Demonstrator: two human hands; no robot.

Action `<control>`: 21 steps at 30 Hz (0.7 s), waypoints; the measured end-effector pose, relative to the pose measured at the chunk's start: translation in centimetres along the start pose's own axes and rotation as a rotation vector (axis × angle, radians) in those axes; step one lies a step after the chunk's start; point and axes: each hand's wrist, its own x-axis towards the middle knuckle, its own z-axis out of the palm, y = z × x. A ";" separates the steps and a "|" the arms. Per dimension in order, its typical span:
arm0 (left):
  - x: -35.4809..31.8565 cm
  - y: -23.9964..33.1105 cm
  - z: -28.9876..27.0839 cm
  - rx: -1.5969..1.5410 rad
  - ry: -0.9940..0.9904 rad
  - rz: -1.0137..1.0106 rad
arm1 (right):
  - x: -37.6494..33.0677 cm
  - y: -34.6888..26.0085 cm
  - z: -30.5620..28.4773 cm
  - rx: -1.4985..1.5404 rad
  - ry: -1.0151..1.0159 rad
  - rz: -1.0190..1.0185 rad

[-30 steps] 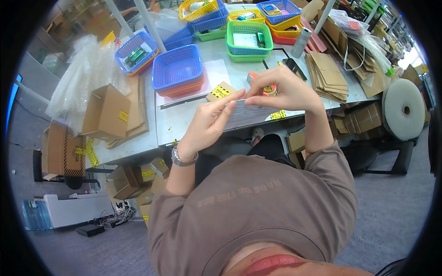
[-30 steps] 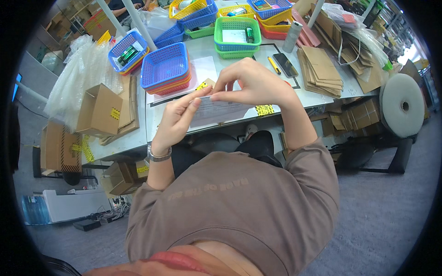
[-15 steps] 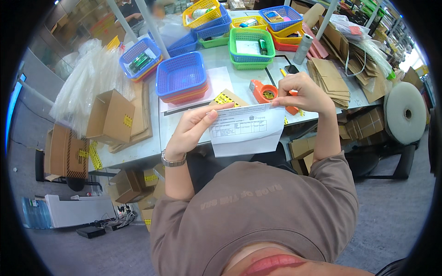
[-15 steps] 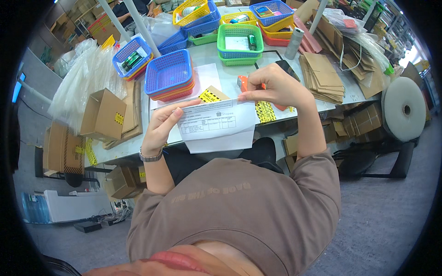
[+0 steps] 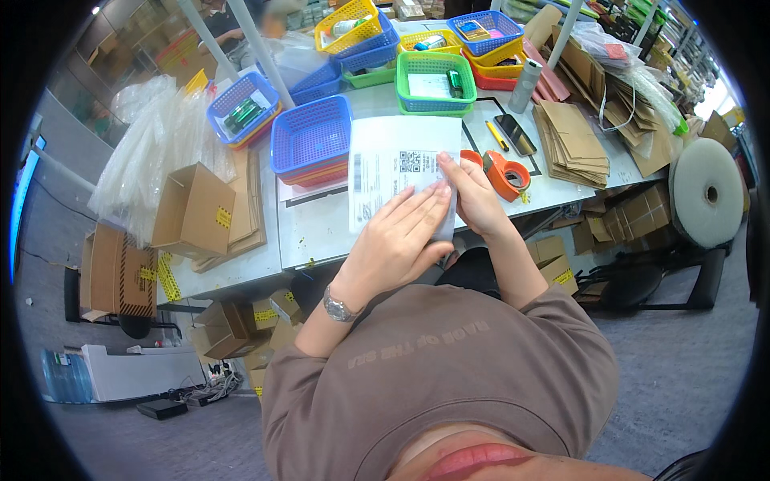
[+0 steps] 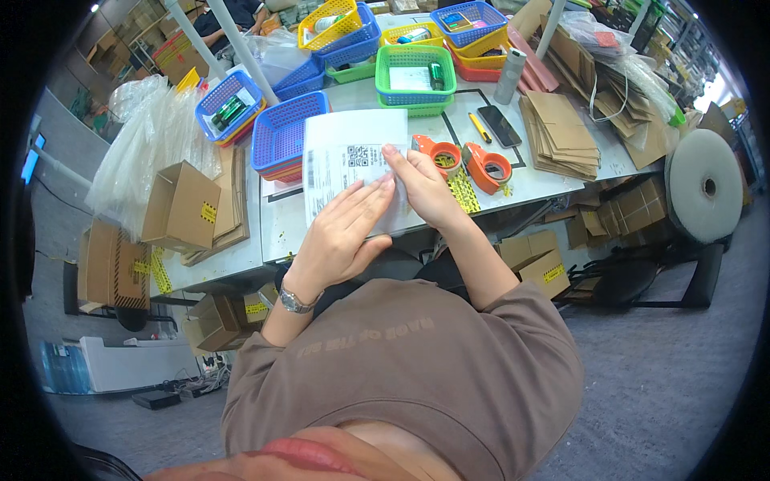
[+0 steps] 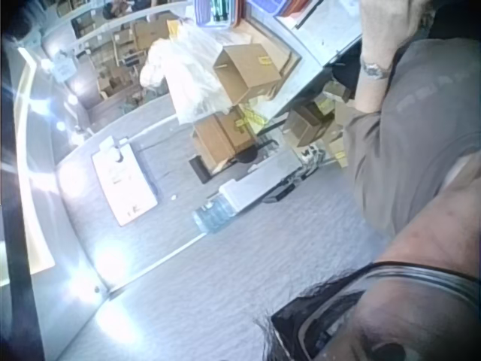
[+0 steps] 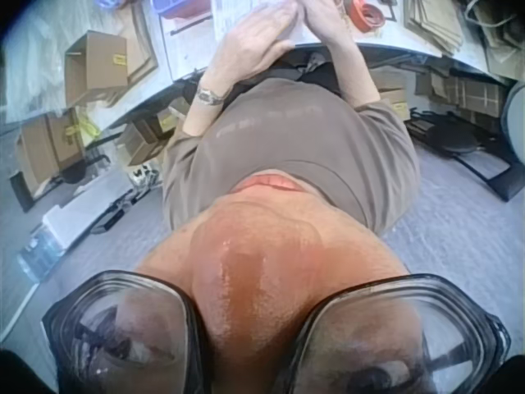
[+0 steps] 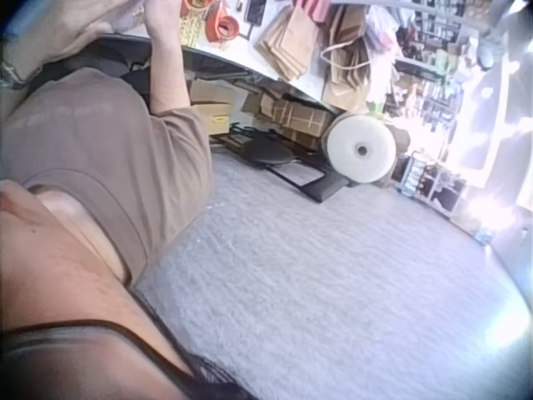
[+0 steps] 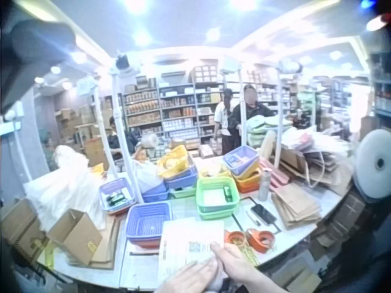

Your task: The person wraps a small item in bubble wrap, places it into a cardboard box, seals the box with tape, and affixes a shipping label. The person then moves the completed package aside and prepares to process the next item.

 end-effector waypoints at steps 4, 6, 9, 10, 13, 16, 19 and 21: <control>-0.2 -1.0 -1.0 0.021 0.086 0.044 | -0.2 -0.7 0.4 -0.126 -0.114 -0.080; 0.2 -1.8 -0.8 0.182 0.142 0.035 | -0.7 -0.4 1.0 -0.185 -0.130 -0.128; 1.2 -2.3 -0.8 0.276 0.127 -0.058 | -1.3 -0.9 0.7 -0.259 -0.191 -0.082; 1.1 -2.6 -0.6 0.220 0.137 -0.068 | -1.5 -1.0 0.6 -0.280 -0.200 -0.049; 1.2 -3.2 0.2 0.074 0.165 -0.084 | -1.8 -1.3 0.5 -0.341 -0.193 -0.146; 0.8 -3.6 0.6 0.064 0.130 -0.079 | -1.8 -1.8 0.5 -0.497 -0.176 -0.293; 1.0 -3.4 0.1 0.107 0.120 -0.078 | -1.6 -2.0 0.9 -0.625 -0.109 -0.467; 0.9 -3.4 0.1 0.096 0.111 -0.070 | -1.4 -1.4 1.3 -0.648 -0.028 -0.602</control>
